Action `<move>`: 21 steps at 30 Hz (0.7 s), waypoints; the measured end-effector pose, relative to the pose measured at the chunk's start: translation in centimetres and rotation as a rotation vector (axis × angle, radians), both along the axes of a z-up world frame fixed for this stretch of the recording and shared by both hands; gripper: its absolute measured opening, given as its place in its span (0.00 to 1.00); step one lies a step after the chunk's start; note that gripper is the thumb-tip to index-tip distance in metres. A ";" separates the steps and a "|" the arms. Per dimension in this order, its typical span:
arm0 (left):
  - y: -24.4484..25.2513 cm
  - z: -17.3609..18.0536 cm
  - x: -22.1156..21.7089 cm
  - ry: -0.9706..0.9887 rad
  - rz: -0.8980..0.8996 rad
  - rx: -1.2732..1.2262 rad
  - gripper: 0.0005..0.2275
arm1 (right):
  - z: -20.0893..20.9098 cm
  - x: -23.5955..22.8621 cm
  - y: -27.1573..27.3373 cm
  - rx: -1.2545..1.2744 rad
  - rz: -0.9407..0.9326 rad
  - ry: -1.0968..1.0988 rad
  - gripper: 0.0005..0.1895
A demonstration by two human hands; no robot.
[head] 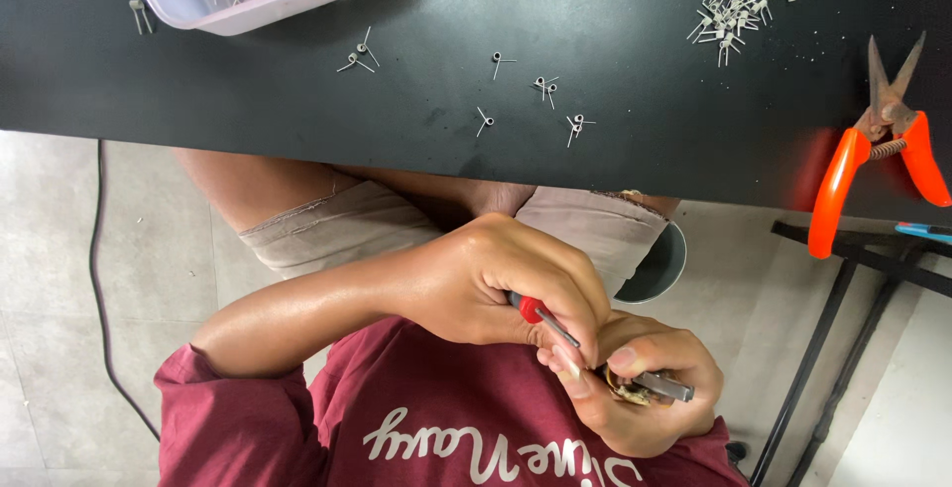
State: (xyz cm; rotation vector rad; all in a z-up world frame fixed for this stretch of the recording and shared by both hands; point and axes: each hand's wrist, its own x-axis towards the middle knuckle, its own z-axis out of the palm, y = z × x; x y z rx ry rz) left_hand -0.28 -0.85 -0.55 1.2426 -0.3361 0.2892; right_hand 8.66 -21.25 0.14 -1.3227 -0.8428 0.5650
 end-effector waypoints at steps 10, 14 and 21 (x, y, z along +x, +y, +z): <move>-0.4 1.6 -1.5 -0.057 0.261 0.130 0.09 | -3.7 4.4 -1.6 -0.270 -0.027 -0.132 0.17; -1.6 1.2 -1.5 -0.018 0.427 0.146 0.03 | -11.0 6.5 -4.1 -1.103 0.251 -0.635 0.15; -2.8 0.4 0.1 -0.069 0.558 0.152 0.05 | -10.1 6.3 -5.9 -0.853 0.104 -0.876 0.25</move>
